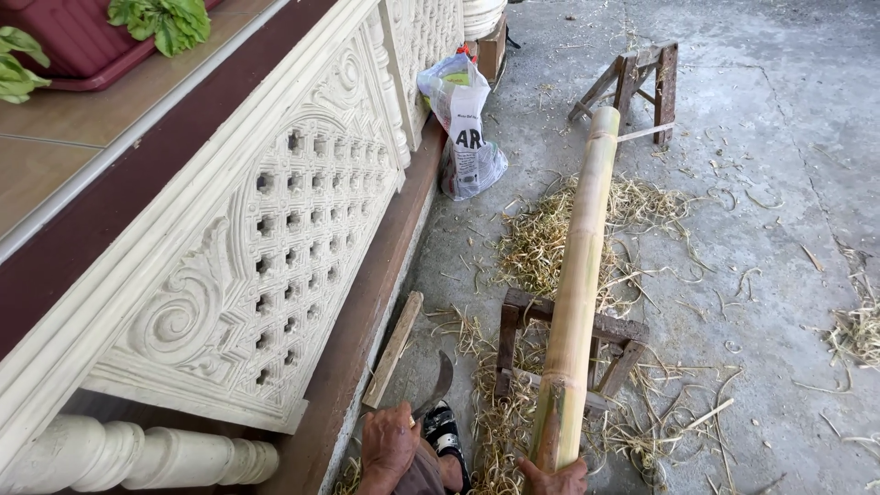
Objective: Scraping the outer layer of a long bamboo stalk using a drawknife tool while seated.
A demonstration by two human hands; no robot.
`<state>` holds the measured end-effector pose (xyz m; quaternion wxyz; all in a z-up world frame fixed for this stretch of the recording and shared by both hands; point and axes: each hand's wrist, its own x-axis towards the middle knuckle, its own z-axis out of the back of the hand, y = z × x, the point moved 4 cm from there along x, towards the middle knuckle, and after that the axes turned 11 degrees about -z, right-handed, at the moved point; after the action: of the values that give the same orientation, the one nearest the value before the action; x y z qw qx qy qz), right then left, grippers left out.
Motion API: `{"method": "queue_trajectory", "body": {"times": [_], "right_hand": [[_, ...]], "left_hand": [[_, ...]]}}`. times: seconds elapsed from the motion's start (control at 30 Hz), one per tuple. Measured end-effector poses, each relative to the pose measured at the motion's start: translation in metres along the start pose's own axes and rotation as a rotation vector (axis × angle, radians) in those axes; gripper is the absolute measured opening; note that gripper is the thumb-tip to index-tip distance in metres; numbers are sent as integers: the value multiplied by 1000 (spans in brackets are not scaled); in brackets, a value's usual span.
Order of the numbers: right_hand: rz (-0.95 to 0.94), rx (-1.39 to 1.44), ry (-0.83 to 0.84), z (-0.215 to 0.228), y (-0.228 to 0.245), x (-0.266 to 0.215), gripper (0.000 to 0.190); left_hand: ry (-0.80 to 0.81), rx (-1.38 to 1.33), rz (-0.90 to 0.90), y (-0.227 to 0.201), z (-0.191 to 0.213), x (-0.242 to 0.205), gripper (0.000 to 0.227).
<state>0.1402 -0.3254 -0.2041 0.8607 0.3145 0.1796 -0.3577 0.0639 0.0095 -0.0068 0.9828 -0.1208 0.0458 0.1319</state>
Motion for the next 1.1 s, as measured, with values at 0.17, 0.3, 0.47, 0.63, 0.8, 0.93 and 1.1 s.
{"method": "queue_trajectory", "body": {"times": [0.17,0.3,0.47,0.63,0.8,0.93,1.1], "right_hand": [[62,-31,85,-14,-6,29,134],[9,14,123,74,38,-70,127],[-29,-55,155,73,35,-63,118],[-60,4,242,84,49,-55,118],[-62,203,464,84,35,-44,117],[-94,160,438,86,18,-66,113],[73,77,275,78,26,-48,120]], "left_hand": [[-14,29,-73,-12,12,9,29],[-241,32,-186,-27,18,9,24],[-271,-48,-237,-45,11,28,26],[-161,-105,-208,-40,11,37,23],[-272,-136,-231,-27,-1,16,20],[-339,-77,-198,-30,9,-5,29],[-424,-76,-185,-39,12,-15,31]]}}
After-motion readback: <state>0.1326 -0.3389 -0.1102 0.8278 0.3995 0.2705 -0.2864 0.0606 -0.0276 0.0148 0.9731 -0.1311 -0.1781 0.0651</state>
